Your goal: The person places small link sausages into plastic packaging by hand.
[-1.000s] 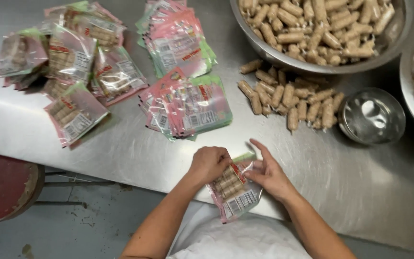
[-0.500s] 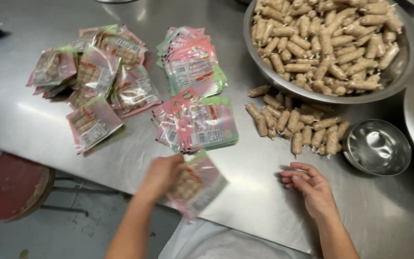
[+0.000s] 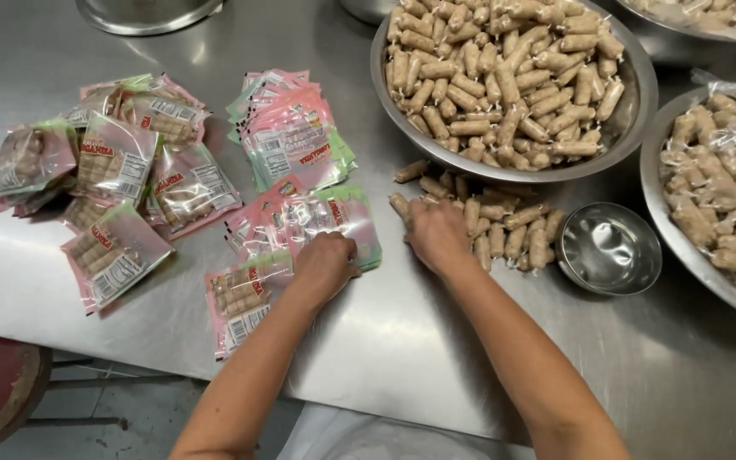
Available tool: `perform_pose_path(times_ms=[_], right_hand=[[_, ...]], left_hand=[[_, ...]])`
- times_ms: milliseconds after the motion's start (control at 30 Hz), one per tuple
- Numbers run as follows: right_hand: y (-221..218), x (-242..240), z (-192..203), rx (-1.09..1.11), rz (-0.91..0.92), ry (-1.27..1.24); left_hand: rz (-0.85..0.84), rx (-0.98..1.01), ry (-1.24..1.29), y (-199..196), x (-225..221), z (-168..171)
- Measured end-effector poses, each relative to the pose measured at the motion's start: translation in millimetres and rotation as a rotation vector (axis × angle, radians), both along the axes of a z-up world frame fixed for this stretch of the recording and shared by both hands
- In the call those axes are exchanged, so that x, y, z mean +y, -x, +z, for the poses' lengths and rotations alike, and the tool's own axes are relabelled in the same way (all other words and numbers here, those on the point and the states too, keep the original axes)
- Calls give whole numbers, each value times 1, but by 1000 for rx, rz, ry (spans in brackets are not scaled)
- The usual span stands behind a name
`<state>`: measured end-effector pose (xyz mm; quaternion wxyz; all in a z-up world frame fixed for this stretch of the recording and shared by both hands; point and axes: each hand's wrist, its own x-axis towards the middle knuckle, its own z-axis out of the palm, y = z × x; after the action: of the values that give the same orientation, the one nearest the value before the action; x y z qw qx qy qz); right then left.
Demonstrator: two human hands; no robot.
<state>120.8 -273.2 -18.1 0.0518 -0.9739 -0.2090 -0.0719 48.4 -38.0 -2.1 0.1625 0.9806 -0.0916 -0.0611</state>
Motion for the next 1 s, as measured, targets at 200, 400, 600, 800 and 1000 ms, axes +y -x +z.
perform_pose_path(times_ms=[200, 400, 600, 800, 1000], right_hand=[[98, -18, 8, 203, 267, -259], [154, -109, 41, 639, -78, -594], [186, -152, 29, 840, -294, -862], [212, -157, 41, 999, -353, -1114], [229, -199, 10, 863, -262, -1126]], left_hand=[[2, 79, 38, -1, 8, 8], [-27, 48, 78, 4, 8, 22], [26, 16, 140, -6, 13, -1], [-76, -203, 473, 54, -31, 25], [-537, 462, 227, 136, -103, 6]])
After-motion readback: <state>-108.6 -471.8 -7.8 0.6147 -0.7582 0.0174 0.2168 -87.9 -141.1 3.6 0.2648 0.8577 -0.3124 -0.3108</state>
